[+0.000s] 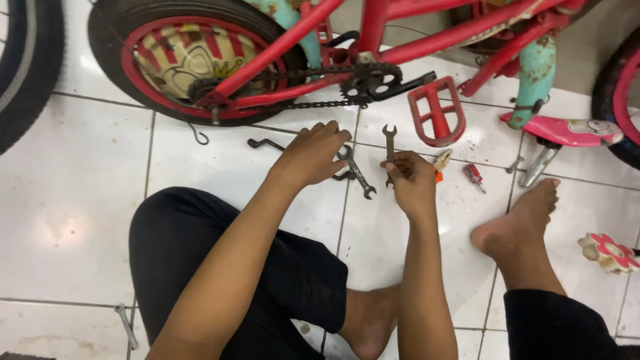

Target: Removing the nuts from the rear wheel axle of a small red bicycle using a wrench.

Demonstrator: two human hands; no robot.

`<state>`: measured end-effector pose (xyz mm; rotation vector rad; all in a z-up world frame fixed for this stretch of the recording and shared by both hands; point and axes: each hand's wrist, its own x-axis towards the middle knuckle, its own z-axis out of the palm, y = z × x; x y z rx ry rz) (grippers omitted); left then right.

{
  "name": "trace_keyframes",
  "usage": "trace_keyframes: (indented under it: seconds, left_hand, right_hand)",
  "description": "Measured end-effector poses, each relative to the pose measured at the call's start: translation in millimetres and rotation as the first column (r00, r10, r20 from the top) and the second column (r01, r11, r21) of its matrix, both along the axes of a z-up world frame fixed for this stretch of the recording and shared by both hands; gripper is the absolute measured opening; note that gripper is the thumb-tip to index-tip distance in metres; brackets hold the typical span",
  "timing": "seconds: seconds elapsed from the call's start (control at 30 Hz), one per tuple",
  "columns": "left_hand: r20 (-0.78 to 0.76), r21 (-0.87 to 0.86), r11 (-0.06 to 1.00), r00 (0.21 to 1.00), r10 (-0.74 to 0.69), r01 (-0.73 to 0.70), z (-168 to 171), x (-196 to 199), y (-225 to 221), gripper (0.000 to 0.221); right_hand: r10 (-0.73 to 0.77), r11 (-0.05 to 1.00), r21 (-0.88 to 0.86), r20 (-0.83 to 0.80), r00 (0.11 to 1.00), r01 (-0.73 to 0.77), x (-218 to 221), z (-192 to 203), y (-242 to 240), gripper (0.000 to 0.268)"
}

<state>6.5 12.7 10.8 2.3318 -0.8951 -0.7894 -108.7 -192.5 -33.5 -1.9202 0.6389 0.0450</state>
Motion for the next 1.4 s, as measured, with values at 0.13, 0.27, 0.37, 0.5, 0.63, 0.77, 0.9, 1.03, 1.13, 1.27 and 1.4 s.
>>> trace_keyframes:
  seconds: [0.13,0.27,0.37,0.5,0.63,0.77,0.9,1.03,1.13,1.27,1.4]
  left_hand:
    - [-0.146,-0.016,0.998,0.988,0.057,-0.060,44,-2,29,0.035]
    - [-0.360,-0.343,0.938,0.928,-0.095,-0.037,117,-11,75,0.034]
    - [-0.257,-0.639,0.747,0.966,0.016,-0.182,142,-11,119,0.031]
    - [0.050,-0.751,0.437,0.618,0.785,-0.494,137,-7,152,0.033]
    - [0.283,-0.702,0.469,0.394,0.874,-0.536,88,10,164,0.066]
    - [0.324,-0.445,0.525,0.416,0.850,-0.725,25,26,182,0.145]
    - [0.225,-0.452,0.543,0.499,0.837,-0.708,12,37,190,0.132]
    - [0.267,-0.517,0.554,0.492,0.828,-0.652,15,41,192,0.124]
    - [0.242,-0.513,0.552,0.507,0.828,-0.657,22,41,192,0.117]
    - [0.211,-0.513,0.532,0.502,0.839,-0.673,30,42,194,0.110]
    - [0.205,-0.520,0.534,0.509,0.836,-0.667,30,42,195,0.110]
  right_hand:
    - [0.068,0.982,0.175,0.030,0.997,-0.072,12,8,25,0.014]
    - [0.129,0.957,0.243,0.122,0.984,-0.155,23,13,78,0.010]
    - [0.198,0.949,0.196,0.245,0.949,-0.248,37,14,117,0.010]
    - [0.250,0.967,-0.030,0.301,0.920,-0.253,59,34,165,0.011]
    - [0.320,0.946,-0.157,0.335,0.886,-0.282,75,42,181,0.010]
    - [0.365,0.930,-0.202,0.384,0.848,-0.308,82,44,188,0.005]
    - [0.378,0.920,-0.274,0.433,0.818,-0.280,89,40,186,0.004]
    - [0.453,0.882,-0.351,0.444,0.774,-0.315,96,45,187,0.006]
    - [0.496,0.853,-0.420,0.460,0.737,-0.312,100,49,189,0.009]
    - [0.531,0.823,-0.473,0.447,0.720,-0.313,106,52,191,0.009]
    - [0.541,0.806,-0.529,0.473,0.696,-0.267,104,54,193,0.012]
